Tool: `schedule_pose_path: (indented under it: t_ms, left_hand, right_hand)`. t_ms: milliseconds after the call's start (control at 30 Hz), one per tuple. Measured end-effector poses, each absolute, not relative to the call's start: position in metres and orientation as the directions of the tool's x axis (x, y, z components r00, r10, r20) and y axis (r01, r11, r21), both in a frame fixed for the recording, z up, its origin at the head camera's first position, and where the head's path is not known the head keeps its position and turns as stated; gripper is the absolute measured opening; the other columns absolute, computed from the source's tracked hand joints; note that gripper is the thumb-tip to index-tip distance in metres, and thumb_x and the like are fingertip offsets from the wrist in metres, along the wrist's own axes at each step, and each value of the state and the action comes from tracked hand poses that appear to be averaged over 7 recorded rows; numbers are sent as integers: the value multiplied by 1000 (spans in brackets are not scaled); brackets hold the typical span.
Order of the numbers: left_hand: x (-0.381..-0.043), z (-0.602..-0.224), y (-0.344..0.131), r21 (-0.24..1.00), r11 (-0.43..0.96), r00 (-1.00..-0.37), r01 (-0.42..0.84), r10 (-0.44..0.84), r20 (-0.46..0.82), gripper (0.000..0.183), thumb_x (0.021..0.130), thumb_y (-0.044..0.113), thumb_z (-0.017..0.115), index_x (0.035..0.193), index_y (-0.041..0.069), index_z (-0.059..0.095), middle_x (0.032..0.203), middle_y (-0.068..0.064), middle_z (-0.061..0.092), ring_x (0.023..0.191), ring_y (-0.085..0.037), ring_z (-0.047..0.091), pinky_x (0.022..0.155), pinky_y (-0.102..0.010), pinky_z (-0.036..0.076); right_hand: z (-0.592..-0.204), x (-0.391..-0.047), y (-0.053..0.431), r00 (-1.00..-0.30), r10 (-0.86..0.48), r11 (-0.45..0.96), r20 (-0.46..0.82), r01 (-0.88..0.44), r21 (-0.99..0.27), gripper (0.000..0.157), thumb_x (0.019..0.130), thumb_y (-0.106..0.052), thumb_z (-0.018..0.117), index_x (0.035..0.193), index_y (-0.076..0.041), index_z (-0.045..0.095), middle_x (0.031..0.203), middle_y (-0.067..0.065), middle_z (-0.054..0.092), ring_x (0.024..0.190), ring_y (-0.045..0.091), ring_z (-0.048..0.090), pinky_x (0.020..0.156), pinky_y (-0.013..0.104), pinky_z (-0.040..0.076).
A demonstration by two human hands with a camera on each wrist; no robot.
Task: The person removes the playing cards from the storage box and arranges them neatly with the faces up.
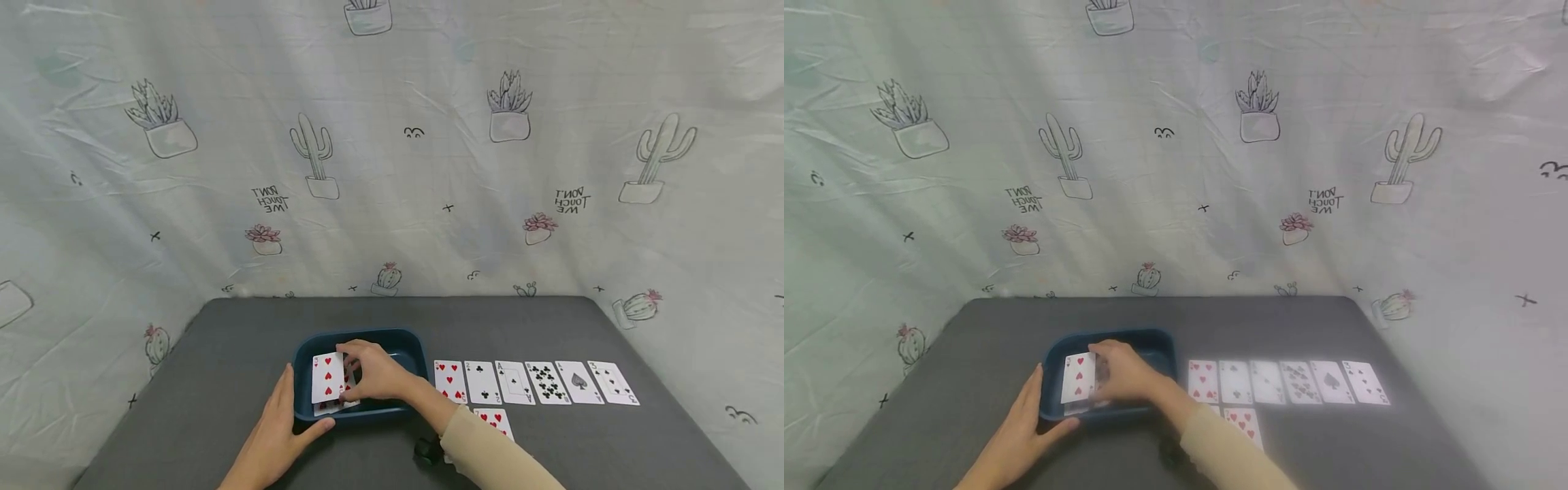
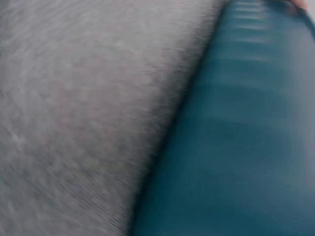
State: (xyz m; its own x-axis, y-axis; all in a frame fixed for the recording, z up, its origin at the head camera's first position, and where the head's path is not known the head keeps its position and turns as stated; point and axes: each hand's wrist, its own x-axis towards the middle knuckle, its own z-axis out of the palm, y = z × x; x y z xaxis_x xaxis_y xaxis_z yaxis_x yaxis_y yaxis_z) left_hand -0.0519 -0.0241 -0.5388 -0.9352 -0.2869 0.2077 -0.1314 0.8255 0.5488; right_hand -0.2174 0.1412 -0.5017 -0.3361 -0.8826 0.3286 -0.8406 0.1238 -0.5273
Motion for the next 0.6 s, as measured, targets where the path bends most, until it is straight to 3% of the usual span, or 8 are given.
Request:
schedule_pose_path:
  t_ms: [133,433,600]
  left_hand:
    - [-54,-539,-23,558,817,-934,-143,-298,196,130,76,80,58,156,0,-6,159,-27,3,142,-47,15,105,-66,24]
    - [-60,-535,-22,561,816,-934,-142,-297,196,127,78,77,59,155,-1,-5,159,-27,3,142,-47,15,105,-66,24]
    - [-65,-529,-26,567,814,-937,-126,-286,202,126,79,76,60,156,0,-5,160,-25,3,143,-44,14,107,-63,24]
  right_hand:
    - [-490,-218,153,-360,-870,119,337,-817,-564,78,78,-19,86,145,-5,47,138,6,51,106,15,62,84,25,52]
    - [-460,-223,197,-293,-856,1,426,-825,-565,82,76,-19,87,146,-5,46,141,5,48,108,13,60,92,30,50]
    - [-454,-228,226,-324,-832,3,450,-814,-581,81,76,-22,88,146,-13,48,141,1,49,107,14,60,92,34,50]
